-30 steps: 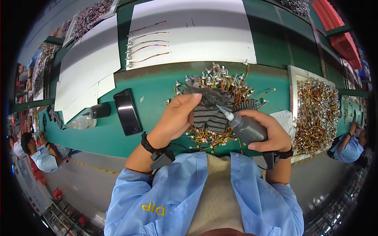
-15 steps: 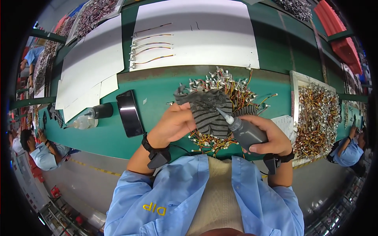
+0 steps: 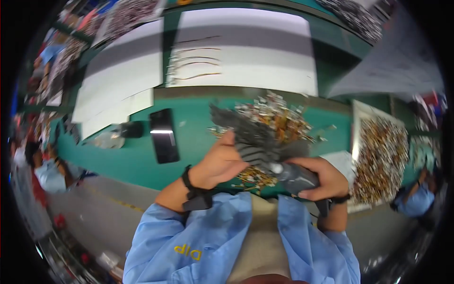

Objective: Applying adhesive to electronic wire harnesses using a squeeze bottle on a production floor.

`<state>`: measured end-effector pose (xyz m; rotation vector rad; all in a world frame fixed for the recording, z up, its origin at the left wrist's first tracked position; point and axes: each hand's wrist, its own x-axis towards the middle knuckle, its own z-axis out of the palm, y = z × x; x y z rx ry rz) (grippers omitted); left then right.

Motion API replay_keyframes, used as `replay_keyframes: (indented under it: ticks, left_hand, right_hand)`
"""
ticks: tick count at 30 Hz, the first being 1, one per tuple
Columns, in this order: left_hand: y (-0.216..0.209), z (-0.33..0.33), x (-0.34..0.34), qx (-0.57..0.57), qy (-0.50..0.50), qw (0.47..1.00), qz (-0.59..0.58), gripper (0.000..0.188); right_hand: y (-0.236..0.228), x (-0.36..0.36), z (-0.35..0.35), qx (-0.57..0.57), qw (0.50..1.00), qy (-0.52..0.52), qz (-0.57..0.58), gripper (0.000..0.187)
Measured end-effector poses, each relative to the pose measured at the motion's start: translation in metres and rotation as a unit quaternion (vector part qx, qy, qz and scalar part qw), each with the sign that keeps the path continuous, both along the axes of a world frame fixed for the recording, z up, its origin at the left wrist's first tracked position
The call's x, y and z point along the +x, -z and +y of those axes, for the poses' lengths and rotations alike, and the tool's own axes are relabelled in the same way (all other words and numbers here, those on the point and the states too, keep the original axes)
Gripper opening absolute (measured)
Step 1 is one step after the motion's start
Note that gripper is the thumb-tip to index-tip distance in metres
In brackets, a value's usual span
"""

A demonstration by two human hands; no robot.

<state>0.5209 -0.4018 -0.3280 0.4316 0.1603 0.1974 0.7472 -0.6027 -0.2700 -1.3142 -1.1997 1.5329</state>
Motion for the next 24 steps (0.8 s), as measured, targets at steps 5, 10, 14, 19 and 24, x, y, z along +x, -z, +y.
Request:
replay_keyframes:
  ticks: [5, 10, 14, 19, 24]
  left_hand:
    - [-0.022, 0.025, -0.029, -0.015, -0.169, 0.983, 0.063, 0.051]
    - [-0.065, 0.080, -0.106, 0.201, -0.209, 0.950, 0.115, 0.067]
    - [-0.045, 0.075, -0.121, 0.246, -0.158, 0.911, 0.291, 0.070]
    - [-0.040, 0.052, -0.093, 0.611, 0.021, 0.657, 0.440, 0.061]
    - [-0.095, 0.038, 0.040, 0.722, 0.119, 0.609, 0.307, 0.057]
  right_hand:
    - [0.034, 0.013, -0.026, 0.106, 0.987, 0.011, 0.124, 0.087]
    - [0.041, 0.025, -0.064, 0.097, 0.914, 0.250, 0.304, 0.101]
    - [0.052, 0.036, -0.061, 0.154, 0.860, 0.385, 0.298, 0.093]
    - [0.050, 0.034, -0.033, 0.215, 0.796, 0.507, 0.251, 0.085]
    - [0.055, 0.040, -0.045, 0.149, 0.841, 0.516, 0.059, 0.086]
